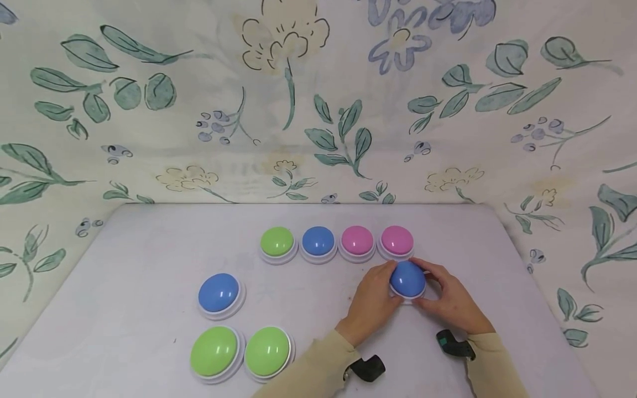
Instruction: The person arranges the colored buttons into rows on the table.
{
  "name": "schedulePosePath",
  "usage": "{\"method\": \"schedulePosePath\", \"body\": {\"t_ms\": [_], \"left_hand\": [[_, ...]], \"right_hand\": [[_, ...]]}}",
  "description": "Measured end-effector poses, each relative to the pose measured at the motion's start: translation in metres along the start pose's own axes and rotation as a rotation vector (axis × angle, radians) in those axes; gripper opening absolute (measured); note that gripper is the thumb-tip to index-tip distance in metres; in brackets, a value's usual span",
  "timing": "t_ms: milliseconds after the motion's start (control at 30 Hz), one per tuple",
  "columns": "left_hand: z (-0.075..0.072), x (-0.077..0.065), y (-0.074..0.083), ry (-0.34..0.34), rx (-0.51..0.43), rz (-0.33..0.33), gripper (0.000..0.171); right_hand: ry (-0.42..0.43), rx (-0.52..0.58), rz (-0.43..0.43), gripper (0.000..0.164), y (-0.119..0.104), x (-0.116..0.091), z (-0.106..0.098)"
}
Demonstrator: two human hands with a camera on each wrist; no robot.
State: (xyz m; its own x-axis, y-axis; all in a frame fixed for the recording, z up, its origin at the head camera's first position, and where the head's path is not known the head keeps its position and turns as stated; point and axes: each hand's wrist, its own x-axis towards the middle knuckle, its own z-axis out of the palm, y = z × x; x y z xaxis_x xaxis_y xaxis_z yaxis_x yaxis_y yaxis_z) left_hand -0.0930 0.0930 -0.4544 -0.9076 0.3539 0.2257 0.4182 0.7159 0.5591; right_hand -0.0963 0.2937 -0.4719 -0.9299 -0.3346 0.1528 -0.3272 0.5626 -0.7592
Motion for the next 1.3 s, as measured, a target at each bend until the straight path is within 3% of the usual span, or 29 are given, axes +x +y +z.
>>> {"method": "schedulePosePath", "body": {"t_ms": [267,833,1100,1300], "left_hand": [[0.000,0.003,-0.003,-0.023,-0.072,-0.025,0.060],[-0.001,0.004,-0.009,-0.026,-0.128,-0.062,0.061],[-0.012,0.002,-0.008,-0.035,-0.164,-0.032,0.059],[-0.027,0.001,-0.006,-0.063,-0.186,-0.040,0.055]], "right_hand": [[0.009,0.008,0.019,0.081,0.001,0.001,-0.002],[0.017,0.072,-0.004,0.083,0.008,0.003,-0.002],[0.047,0.103,0.004,0.083,0.000,0.001,-0.002],[0.103,0.175,-0.097,0.080,-0.006,0.000,-0.003]]}}
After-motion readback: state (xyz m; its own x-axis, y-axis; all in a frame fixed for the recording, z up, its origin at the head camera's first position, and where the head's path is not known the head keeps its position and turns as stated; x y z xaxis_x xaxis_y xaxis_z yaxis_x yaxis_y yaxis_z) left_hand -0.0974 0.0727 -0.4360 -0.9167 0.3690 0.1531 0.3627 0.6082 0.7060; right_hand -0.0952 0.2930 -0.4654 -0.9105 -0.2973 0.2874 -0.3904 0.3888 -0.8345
